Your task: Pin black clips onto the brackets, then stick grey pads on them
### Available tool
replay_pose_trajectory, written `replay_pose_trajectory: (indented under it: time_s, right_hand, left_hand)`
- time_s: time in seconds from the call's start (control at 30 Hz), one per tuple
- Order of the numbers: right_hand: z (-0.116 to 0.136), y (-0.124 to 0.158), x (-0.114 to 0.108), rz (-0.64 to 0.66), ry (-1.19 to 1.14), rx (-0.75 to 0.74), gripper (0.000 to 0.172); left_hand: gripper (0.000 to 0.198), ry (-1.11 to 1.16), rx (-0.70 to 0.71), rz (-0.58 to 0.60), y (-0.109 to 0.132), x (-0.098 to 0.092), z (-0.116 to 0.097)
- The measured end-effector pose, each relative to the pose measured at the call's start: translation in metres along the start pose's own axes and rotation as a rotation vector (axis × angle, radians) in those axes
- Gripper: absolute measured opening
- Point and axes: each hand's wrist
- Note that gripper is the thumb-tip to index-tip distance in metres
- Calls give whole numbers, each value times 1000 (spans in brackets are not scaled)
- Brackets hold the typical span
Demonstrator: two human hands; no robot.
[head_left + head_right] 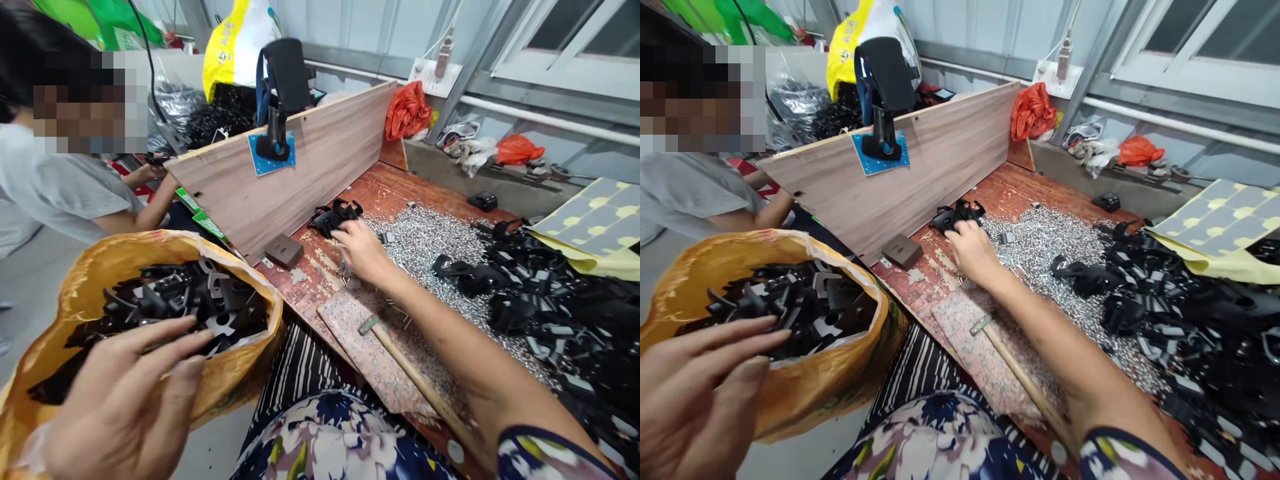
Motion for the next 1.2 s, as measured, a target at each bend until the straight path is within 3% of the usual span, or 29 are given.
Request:
replay_pose_trajectory:
  time_s: [0.07,0.13,0.23,0.37,0.47,0.53,0.6,0.63,0.7,0.73,0.8,0.9,0.97,1.0,1.1,1.2]
  right_hand:
    - [-10,-53,24,-4,33,-10,46]
    - [-20,-85,43,67,41,-16,53]
    - [-34,-83,51,143,34,-15,44]
    - [-50,-14,30,159,47,14,33]
    - [-61,53,7,100,-25,96,37]
    - [-68,94,-4,-86,-284,356,42]
    - [-74,128,-13,-308,-710,736,39]
    - [-77,142,-17,-378,-900,889,34]
    - [-80,163,-24,-415,-1151,1045,28]
    - [-80,171,-28,-400,-1204,1062,28]
    - [-74,182,-35,-368,-1263,1073,27]
    - [-44,193,-45,-336,-1350,1081,25]
    - [-10,200,-51,-295,-1345,950,24]
    - [8,204,-54,-271,-1312,849,23]
    - [51,219,-62,-239,-1104,642,17]
    - [59,255,-70,-250,-765,551,30]
  left_hand:
    - [17,15,112,66,-2,9,-12]
    - [19,59,155,158,-4,15,-18]
    - [25,148,166,246,-1,24,-20]
    - [24,349,119,376,11,45,-24]
    - [21,470,84,470,15,64,-35]
    - [19,459,122,480,14,74,-44]
    - [16,388,190,429,13,80,-54]
    - [16,358,220,388,13,82,-58]
    - [17,371,215,355,16,88,-67]
    - [14,425,166,402,18,93,-71]
    - [8,621,-50,625,24,109,-79]
    - [26,999,-685,1033,30,141,-90]
    - [49,1202,-1099,1158,32,160,-97]
    - [57,1266,-1239,1172,33,167,-101]
    - [51,1294,-1381,1146,34,177,-109]
    - [32,1198,-1357,1105,36,174,-111]
Point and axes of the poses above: each hand's wrist, its own y-axis away from the middle knuckle, its own x-axis out of the palm, z = x × y, and after that the axes turned 4 degrees about -z, right-handed
